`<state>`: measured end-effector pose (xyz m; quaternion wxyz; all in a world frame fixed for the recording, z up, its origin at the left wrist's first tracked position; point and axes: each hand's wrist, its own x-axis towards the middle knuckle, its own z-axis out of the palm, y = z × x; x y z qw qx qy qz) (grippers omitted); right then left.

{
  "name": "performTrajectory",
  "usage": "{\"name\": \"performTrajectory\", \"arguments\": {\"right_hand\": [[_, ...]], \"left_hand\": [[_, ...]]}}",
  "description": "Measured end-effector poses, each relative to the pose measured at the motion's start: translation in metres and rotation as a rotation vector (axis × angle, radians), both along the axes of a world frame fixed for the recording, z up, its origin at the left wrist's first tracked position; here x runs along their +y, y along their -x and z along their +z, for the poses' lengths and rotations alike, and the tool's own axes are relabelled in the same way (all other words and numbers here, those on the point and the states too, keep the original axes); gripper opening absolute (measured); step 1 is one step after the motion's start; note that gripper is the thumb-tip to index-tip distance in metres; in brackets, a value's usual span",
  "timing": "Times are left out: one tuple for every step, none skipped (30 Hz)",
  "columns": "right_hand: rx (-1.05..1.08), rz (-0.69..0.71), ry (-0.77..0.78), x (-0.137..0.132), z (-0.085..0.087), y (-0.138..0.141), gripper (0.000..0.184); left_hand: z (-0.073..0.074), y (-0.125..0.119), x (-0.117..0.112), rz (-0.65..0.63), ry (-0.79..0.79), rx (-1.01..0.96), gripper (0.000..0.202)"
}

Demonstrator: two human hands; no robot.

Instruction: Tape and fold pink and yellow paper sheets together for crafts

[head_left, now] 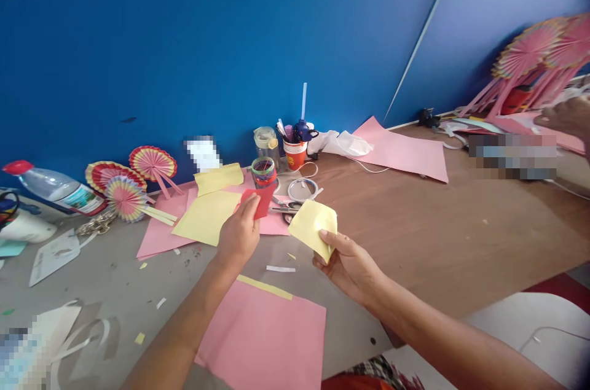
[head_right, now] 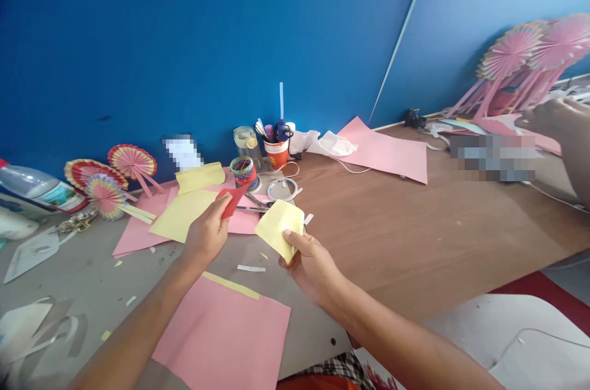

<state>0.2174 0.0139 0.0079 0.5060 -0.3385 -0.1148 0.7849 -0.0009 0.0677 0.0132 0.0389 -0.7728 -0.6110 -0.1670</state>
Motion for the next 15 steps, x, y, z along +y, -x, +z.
{"name": "performTrajectory", "arguments": {"right_hand": [[0.005, -0.011, -0.017, 0.002, 0.002, -0.003, 0.02], [0.007, -0.024, -0.032, 0.004, 0.003, -0.006, 0.021], [0.005, -0.032, -0.041, 0.005, 0.004, -0.008, 0.021], [-0.001, -0.034, -0.047, 0.006, 0.005, -0.01, 0.022], [-0.008, -0.027, -0.049, 0.007, 0.006, -0.012, 0.022], [-0.018, -0.011, -0.047, 0.008, 0.005, -0.013, 0.022], [-0.026, 0.013, -0.049, 0.008, 0.005, -0.013, 0.022], [-0.031, 0.041, -0.054, 0.009, 0.003, -0.012, 0.023], [-0.037, 0.068, -0.061, 0.009, 0.002, -0.011, 0.025], [-0.045, 0.093, -0.071, 0.01, 0.001, -0.01, 0.026], [-0.059, 0.114, -0.083, 0.01, 0.0, -0.009, 0.026], [-0.077, 0.133, -0.1, 0.011, -0.002, -0.008, 0.027], [-0.098, 0.153, -0.123, 0.011, -0.002, -0.007, 0.028], [-0.122, 0.176, -0.151, 0.011, -0.003, -0.005, 0.029], [-0.145, 0.201, -0.181, 0.012, -0.004, -0.004, 0.031]], "left_hand": [[-0.004, -0.004, 0.01, -0.032, 0.03, 0.038, 0.047], [-0.008, -0.009, 0.018, -0.053, 0.056, 0.06, 0.049], [-0.012, -0.013, 0.025, -0.075, 0.089, 0.081, 0.052], [-0.014, -0.016, 0.031, -0.095, 0.124, 0.091, 0.056], [-0.016, -0.018, 0.036, -0.111, 0.159, 0.1, 0.059], [-0.017, -0.02, 0.04, -0.124, 0.193, 0.103, 0.063], [-0.017, -0.02, 0.043, -0.135, 0.223, 0.1, 0.064], [-0.016, -0.02, 0.045, -0.145, 0.246, 0.087, 0.064], [-0.014, -0.019, 0.046, -0.154, 0.261, 0.065, 0.06], [-0.011, -0.017, 0.046, -0.162, 0.27, 0.033, 0.054], [-0.007, -0.014, 0.044, -0.167, 0.272, -0.008, 0.047], [-0.003, -0.011, 0.041, -0.168, 0.271, -0.057, 0.041], [0.001, -0.008, 0.036, -0.166, 0.272, -0.112, 0.037], [0.005, -0.004, 0.03, -0.162, 0.276, -0.169, 0.036], [0.009, -0.001, 0.022, -0.157, 0.288, -0.229, 0.037]]}}
